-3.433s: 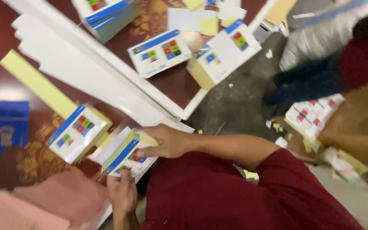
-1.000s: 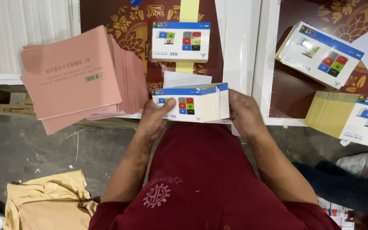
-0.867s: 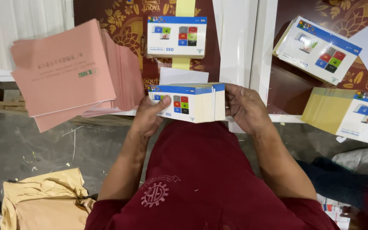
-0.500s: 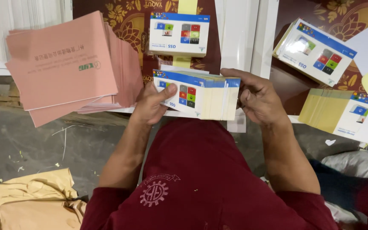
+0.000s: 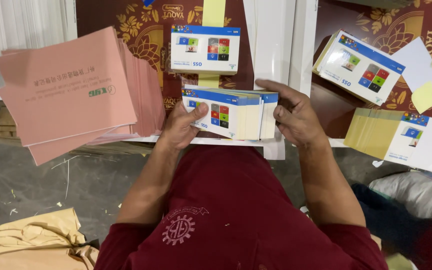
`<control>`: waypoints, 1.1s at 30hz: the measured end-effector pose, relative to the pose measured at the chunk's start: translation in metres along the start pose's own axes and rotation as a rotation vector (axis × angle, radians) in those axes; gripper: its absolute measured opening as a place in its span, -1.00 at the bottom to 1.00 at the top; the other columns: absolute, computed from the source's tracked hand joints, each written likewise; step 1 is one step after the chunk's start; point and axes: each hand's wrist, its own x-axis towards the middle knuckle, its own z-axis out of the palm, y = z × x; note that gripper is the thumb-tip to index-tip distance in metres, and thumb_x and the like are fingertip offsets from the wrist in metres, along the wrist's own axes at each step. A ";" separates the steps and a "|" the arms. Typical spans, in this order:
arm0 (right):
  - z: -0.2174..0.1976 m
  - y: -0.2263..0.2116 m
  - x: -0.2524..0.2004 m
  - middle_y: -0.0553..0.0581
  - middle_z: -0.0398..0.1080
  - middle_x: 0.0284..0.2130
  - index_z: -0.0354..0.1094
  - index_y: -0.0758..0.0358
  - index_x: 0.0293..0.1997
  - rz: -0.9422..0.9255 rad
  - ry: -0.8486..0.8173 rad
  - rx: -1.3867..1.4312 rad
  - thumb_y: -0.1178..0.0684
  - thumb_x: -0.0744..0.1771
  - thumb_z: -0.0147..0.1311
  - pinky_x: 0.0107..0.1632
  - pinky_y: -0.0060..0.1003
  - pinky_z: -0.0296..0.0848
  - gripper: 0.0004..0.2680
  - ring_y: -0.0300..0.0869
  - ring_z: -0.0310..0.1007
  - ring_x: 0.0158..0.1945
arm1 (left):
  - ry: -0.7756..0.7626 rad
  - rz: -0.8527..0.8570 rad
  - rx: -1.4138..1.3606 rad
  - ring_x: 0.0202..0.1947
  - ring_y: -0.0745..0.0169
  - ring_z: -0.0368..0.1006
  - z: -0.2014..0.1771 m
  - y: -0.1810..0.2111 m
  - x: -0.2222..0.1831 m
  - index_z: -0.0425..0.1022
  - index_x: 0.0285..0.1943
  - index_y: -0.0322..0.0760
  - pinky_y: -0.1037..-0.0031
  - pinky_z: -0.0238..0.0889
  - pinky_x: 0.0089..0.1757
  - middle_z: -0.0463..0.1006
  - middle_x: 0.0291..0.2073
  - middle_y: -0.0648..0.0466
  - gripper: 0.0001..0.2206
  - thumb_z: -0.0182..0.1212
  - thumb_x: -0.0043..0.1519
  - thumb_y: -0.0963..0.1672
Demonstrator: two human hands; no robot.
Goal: Organizing, inspecting, and stacking printed labels and booklets in a warehouse setting.
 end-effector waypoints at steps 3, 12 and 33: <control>0.016 -0.010 0.004 0.30 0.37 0.29 0.16 0.37 0.46 -0.117 -0.002 -0.089 -0.06 0.38 0.26 0.37 -0.17 0.44 -0.49 -0.10 0.40 0.33 | 0.002 -0.002 -0.029 0.06 0.15 0.56 0.000 0.003 0.000 0.42 0.24 -0.44 0.29 0.45 0.09 0.62 0.02 -0.08 -0.58 0.38 0.28 -0.10; 0.036 -0.023 0.007 0.32 0.40 0.24 0.31 0.29 0.20 -0.127 0.040 -0.392 0.10 0.32 0.33 0.39 -0.08 0.49 -0.65 -0.05 0.42 0.33 | 0.005 -0.014 -0.074 0.08 0.12 0.56 -0.009 -0.001 0.000 0.41 0.23 -0.41 0.27 0.47 0.10 0.61 0.03 -0.09 -0.60 0.37 0.28 -0.11; 0.048 -0.037 0.011 0.20 0.47 0.14 0.55 0.23 -0.09 -0.054 0.128 -0.696 0.08 0.27 0.32 -0.30 -0.46 0.45 -0.82 -0.22 0.49 -0.01 | -0.077 -0.031 -0.145 0.06 0.12 0.57 -0.014 0.000 -0.001 0.39 0.26 -0.45 0.30 0.49 0.07 0.60 0.05 -0.13 -0.60 0.33 0.32 -0.11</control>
